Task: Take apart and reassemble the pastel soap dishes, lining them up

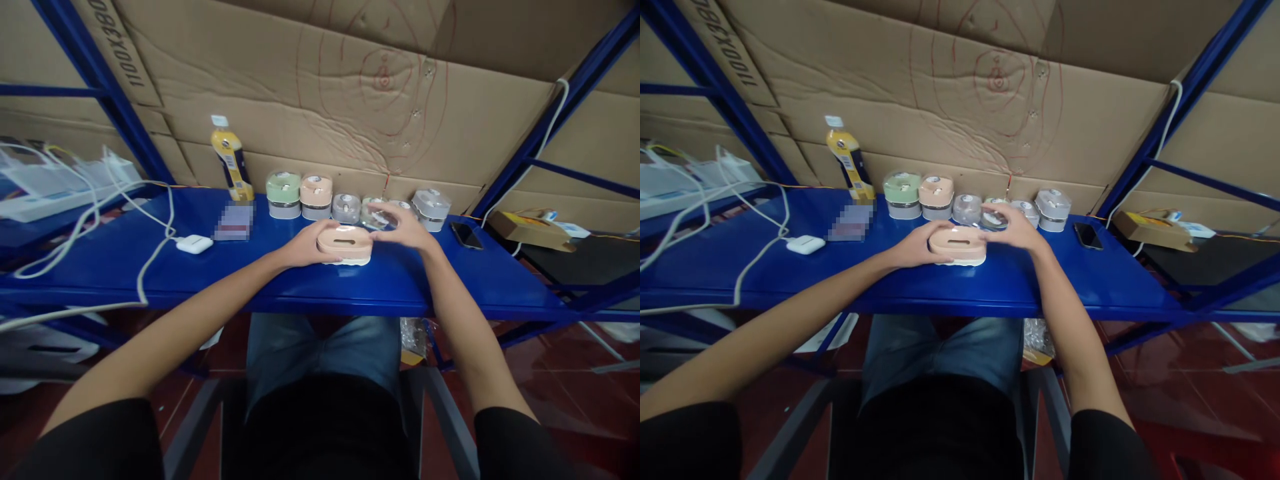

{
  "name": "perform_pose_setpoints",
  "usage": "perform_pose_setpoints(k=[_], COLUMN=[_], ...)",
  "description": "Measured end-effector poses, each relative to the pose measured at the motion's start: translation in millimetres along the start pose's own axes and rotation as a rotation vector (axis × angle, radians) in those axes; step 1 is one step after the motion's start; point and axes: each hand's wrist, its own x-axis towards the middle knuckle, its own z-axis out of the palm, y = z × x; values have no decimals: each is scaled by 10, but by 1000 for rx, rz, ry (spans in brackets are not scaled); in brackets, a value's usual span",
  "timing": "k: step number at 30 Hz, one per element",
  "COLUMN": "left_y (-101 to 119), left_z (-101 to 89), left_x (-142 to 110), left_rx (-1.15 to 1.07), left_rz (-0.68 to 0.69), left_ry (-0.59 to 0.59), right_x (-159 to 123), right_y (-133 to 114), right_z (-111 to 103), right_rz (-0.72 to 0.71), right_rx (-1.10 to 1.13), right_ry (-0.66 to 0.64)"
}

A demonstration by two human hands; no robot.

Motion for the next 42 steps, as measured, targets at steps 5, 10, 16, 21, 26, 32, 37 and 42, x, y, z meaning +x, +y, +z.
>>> perform_pose_setpoints(k=[5, 10, 16, 21, 26, 32, 37, 42], left_y=[-45, -68, -39, -15, -11, -45, -94, -86], left_z=[63, 100, 90, 97, 98, 47, 29, 10], left_x=[27, 46, 37, 33, 31, 17, -6, 2], left_rx=[-58, -123, -110, -98, -78, -37, -73, -92], left_rz=[-76, -76, -40, -32, -31, -55, -52, 5], left_ry=[23, 8, 4, 10, -6, -51, -22, 172], right_x=[133, 206, 209, 198, 167, 16, -32, 61], right_y=[-142, -166, -182, -222, -181, -74, -36, 117], right_z=[367, 504, 478, 500, 541, 507, 464, 114], right_rz=[-109, -156, -165, -168, -139, -115, -85, 16], right_rx=[-63, -131, -169, -225, -232, -136, -146, -236], right_ry=[-145, -183, -200, -195, -201, -244, -218, 84])
